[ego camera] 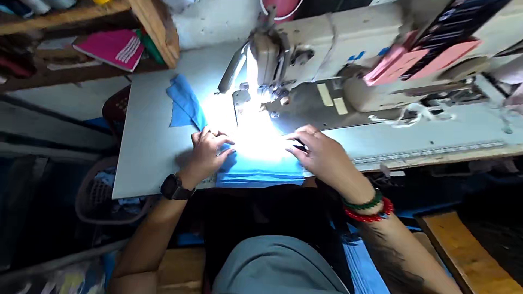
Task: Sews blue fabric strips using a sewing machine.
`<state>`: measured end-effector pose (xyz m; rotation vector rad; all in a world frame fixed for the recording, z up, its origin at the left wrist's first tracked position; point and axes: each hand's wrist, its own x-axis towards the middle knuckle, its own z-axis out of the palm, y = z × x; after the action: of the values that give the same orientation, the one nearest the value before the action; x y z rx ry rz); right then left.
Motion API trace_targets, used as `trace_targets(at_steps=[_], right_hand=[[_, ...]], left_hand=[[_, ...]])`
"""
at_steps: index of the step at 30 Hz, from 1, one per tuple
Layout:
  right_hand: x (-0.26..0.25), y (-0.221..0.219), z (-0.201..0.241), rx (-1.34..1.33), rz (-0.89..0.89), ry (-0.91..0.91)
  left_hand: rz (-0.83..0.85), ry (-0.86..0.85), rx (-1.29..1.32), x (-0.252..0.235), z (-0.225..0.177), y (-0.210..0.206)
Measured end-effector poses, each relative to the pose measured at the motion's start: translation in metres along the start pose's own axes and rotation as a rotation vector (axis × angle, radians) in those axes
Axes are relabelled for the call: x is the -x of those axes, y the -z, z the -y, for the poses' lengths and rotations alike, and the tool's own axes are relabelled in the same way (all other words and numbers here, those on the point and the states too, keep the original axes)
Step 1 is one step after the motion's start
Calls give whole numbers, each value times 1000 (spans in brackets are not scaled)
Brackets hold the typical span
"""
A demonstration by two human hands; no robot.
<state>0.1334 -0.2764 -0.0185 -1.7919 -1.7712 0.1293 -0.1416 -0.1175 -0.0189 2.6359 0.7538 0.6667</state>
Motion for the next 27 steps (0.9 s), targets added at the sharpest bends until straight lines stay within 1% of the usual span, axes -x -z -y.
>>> trace_targets(at_steps=[2, 4, 6, 11, 15, 23, 27], right_hand=[[20, 1, 0, -29, 67, 32], [38, -3, -2, -20, 142, 36], [51, -5, -1, -27, 185, 31], [66, -6, 2, -43, 169, 32], [67, -11, 1, -40, 134, 47], [70, -9, -3, -17, 112, 41], [76, 2, -17, -84, 113, -2]], left_hand=[[53, -32, 40, 18, 2, 5], [105, -20, 44, 36, 1, 10], [111, 4, 47, 53, -1, 12], [92, 61, 71, 83, -9, 14], [93, 83, 45, 89, -12, 13], [106, 70, -28, 89, -17, 16], [56, 47, -33, 95, -19, 9]])
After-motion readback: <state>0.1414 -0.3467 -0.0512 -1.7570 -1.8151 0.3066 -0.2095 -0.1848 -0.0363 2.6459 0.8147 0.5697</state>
